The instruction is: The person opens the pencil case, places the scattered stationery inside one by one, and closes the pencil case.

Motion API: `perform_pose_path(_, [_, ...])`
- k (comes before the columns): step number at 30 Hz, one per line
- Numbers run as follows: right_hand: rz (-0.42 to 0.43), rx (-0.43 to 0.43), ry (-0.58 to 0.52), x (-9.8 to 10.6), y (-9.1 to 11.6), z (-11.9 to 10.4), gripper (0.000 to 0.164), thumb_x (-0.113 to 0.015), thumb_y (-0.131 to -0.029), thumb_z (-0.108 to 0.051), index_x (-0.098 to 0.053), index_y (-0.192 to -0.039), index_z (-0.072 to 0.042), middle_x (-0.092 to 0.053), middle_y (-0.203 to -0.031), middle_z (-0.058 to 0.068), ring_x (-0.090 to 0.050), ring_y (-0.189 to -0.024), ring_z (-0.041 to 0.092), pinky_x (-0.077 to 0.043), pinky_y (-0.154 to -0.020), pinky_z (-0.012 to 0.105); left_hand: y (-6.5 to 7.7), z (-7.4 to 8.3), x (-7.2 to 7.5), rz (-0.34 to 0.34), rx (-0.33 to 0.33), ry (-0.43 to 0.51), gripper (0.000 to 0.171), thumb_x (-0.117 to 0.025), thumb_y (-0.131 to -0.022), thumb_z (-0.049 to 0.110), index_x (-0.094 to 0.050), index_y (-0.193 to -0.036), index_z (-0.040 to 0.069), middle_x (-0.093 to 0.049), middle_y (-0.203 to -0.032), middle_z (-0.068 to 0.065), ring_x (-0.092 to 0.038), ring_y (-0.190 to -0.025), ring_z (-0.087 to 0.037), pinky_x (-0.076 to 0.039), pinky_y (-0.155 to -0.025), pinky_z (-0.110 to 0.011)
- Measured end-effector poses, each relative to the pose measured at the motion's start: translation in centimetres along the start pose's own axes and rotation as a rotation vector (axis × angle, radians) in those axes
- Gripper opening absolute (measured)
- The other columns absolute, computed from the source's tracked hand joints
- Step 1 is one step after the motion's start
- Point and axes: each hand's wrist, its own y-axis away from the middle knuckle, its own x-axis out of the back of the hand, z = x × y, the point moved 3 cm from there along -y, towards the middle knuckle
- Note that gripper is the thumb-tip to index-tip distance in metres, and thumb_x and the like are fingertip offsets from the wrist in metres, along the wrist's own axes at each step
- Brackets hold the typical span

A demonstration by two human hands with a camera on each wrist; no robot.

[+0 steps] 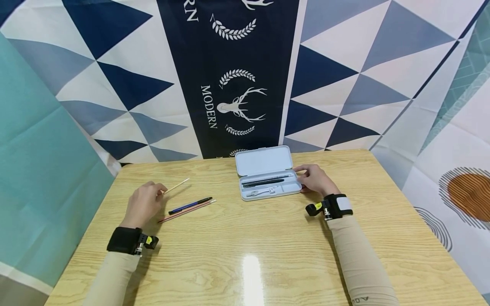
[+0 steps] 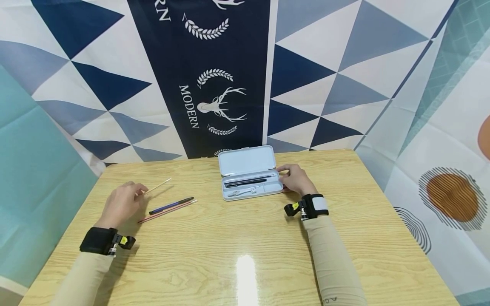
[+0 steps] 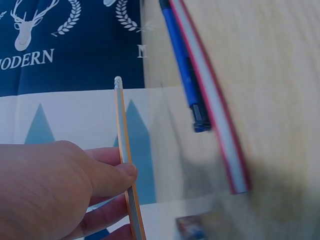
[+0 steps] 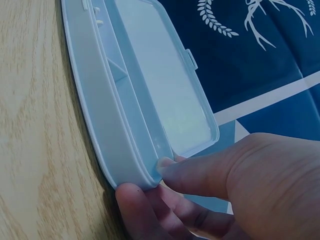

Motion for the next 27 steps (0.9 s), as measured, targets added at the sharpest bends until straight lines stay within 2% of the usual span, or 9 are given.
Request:
perform_pose_path(9, [0.003, -0.003, -0.004, -0.1, 0.1, -0.1, 0.051, -0.057, -0.110, -0.004, -0.056, -0.160, 0.006, -0.067, -0.108, 0.022, -0.072, -0.078, 0.017, -0.066, -0.067, 0.026, -0.4, 0.4, 1.3, 0.018, -0.018, 0.018, 0.021, -0.073, -0.097, -0.012, -0.082, -0.114, -0.003, -0.075, -0.099, -0.024, -0.074, -0.084, -0.039, -0.062, -0.070, -0.053])
perform_pose_path(19, [0.000, -0.014, -0.005, 0.0, -0.1, 0.0, 0.052, -0.059, -0.110, -0.005, -0.056, -0.160, 0.005, -0.066, -0.106, 0.019, -0.071, -0.077, 0.017, -0.065, -0.065, 0.026, -0.9, 0.6, 1.2, 0.001, -0.019, 0.010, 0.020, -0.074, -0.098, -0.011, -0.082, -0.114, -0.003, -0.074, -0.100, -0.023, -0.072, -0.082, -0.036, -0.062, -0.072, -0.052])
perform_pose_path(27, [0.002, -0.014, 0.001, 0.1, 0.1, -0.2, 0.052, -0.059, -0.109, -0.005, -0.057, -0.160, 0.005, -0.067, -0.105, 0.019, -0.071, -0.075, 0.016, -0.065, -0.065, 0.026, -1.5, 1.3, 1.0, -0.001, -0.053, 0.004, 0.022, -0.075, -0.096, -0.012, -0.083, -0.113, -0.001, -0.076, -0.100, -0.022, -0.075, -0.088, -0.038, -0.065, -0.076, -0.054])
